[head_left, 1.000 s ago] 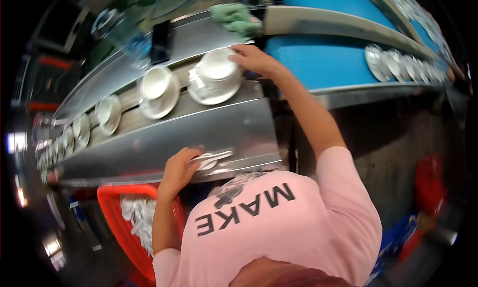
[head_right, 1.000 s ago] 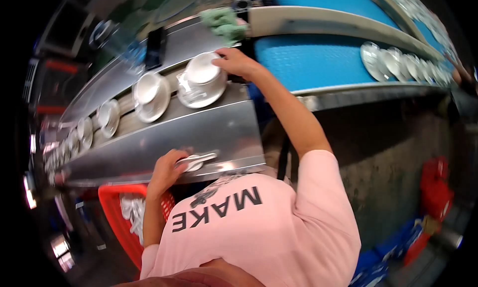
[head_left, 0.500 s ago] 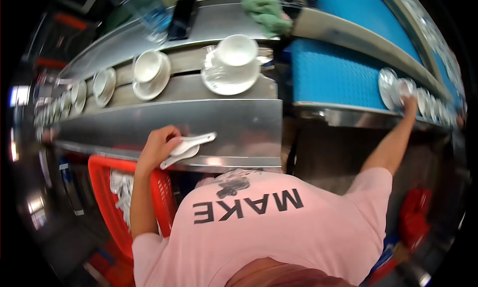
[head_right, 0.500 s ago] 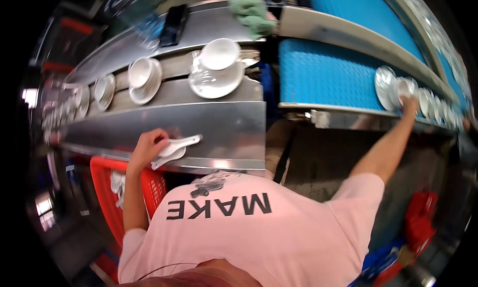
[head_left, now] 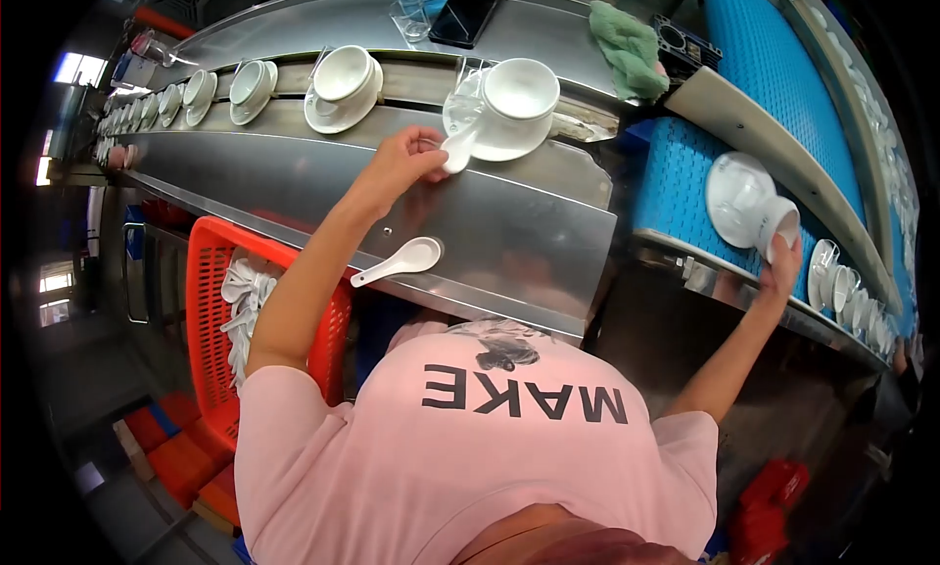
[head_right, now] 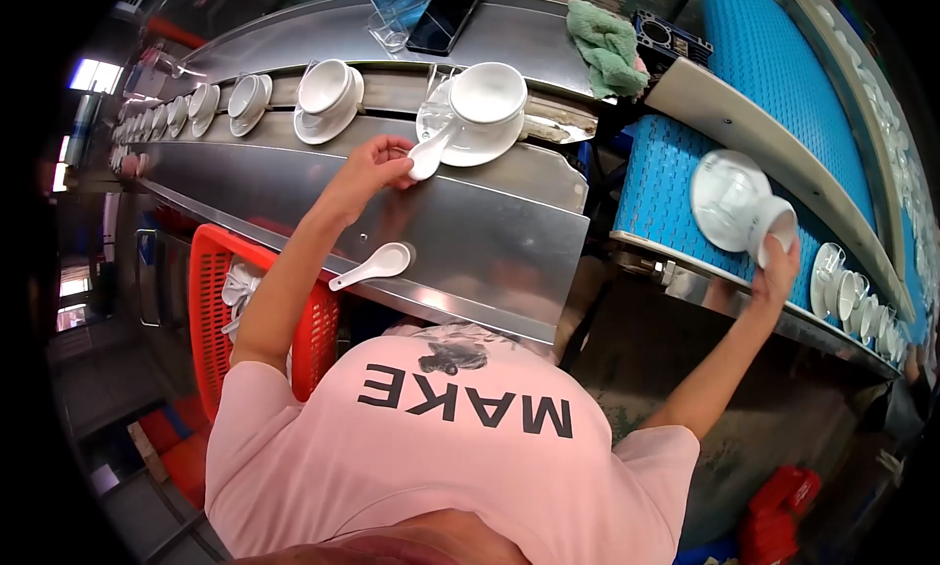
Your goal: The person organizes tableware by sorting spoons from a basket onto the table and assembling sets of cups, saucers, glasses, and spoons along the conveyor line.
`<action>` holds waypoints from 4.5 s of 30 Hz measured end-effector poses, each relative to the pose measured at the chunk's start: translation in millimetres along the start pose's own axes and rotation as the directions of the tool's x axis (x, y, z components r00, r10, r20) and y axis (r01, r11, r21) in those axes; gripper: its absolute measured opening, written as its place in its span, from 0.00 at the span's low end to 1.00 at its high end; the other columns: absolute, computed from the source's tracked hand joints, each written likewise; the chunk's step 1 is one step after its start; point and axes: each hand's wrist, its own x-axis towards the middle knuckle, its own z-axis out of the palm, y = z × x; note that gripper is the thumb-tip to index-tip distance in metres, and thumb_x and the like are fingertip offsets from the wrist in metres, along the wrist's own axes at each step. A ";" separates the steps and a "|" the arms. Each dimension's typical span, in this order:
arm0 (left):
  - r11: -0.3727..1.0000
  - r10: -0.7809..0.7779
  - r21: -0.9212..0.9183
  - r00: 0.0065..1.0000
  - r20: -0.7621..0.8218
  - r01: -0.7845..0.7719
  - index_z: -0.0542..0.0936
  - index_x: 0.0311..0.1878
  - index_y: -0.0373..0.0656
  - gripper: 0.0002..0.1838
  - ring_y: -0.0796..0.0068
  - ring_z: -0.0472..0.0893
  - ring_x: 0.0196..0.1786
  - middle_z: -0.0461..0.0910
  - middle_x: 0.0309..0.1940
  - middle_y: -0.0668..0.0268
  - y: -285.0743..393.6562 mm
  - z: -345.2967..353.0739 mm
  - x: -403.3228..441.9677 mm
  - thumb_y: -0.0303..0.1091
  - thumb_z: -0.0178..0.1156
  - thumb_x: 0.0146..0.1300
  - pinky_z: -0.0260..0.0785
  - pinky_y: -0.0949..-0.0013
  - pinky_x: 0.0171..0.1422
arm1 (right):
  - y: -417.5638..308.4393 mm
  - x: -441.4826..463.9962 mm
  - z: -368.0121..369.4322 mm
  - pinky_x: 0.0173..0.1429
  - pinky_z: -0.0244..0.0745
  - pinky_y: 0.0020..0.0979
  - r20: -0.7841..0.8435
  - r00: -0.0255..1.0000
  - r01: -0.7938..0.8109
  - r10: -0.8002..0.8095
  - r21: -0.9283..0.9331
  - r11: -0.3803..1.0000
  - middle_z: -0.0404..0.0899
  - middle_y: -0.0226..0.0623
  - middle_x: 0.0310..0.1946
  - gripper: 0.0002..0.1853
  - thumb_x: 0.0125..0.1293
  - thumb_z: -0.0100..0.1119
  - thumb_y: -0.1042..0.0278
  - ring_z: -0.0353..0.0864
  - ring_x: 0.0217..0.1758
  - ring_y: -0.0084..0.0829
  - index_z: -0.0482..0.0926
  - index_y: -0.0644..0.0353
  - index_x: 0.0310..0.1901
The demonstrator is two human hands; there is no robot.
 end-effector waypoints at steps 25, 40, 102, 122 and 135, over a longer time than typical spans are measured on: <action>0.879 0.276 0.394 0.960 0.039 -0.269 0.72 0.39 0.35 0.12 0.78 0.74 0.29 0.75 0.30 0.65 -33.4 -17.5 -77.1 0.20 0.49 0.49 0.67 0.77 0.35 | -56.9 -42.3 191.2 0.34 0.69 0.24 0.297 0.900 0.415 -0.319 -0.362 0.835 0.78 0.33 0.25 0.13 0.57 0.57 0.65 0.73 0.28 0.21 0.78 0.61 0.43; 0.944 -0.161 0.284 0.985 -0.057 0.170 0.74 0.32 0.42 0.08 0.86 0.69 0.23 0.74 0.22 0.71 -1.5 1.1 -54.8 0.35 0.59 0.55 0.58 0.81 0.18 | -36.0 80.2 -238.9 0.35 0.74 0.38 -0.185 0.969 -0.244 0.164 -0.595 0.766 0.74 0.35 0.44 0.26 0.49 0.58 0.65 0.75 0.43 0.33 0.70 0.53 0.53; 0.526 0.221 0.687 0.700 -0.680 0.502 0.69 0.55 0.36 0.38 0.49 0.61 0.62 0.63 0.58 0.45 -171.5 -257.1 -193.5 0.52 0.62 0.43 0.51 0.58 0.67 | -50.3 90.9 -234.8 0.41 0.73 0.44 -0.530 0.844 -0.513 -0.080 -0.842 0.167 0.76 0.48 0.38 0.26 0.55 0.52 0.50 0.76 0.40 0.46 0.73 0.63 0.48; 0.613 0.238 0.679 0.725 -0.647 0.404 0.71 0.45 0.35 0.21 0.45 0.73 0.47 0.75 0.41 0.45 -176.2 -244.6 -176.8 0.37 0.58 0.49 0.65 0.53 0.47 | -29.5 -32.6 -4.2 0.54 0.69 0.32 0.149 0.989 0.019 -0.002 -0.113 0.993 0.74 0.38 0.46 0.25 0.50 0.58 0.77 0.74 0.49 0.32 0.69 0.65 0.53; 0.577 0.655 0.719 0.307 -0.690 0.386 0.75 0.45 0.33 0.17 0.55 0.76 0.45 0.77 0.41 0.50 -164.7 -246.1 -235.9 0.33 0.60 0.55 0.68 0.60 0.50 | -0.3 -63.8 277.8 0.46 0.70 0.30 0.602 0.798 0.032 0.044 -0.115 0.993 0.76 0.37 0.37 0.26 0.41 0.51 0.79 0.75 0.40 0.29 0.72 0.66 0.49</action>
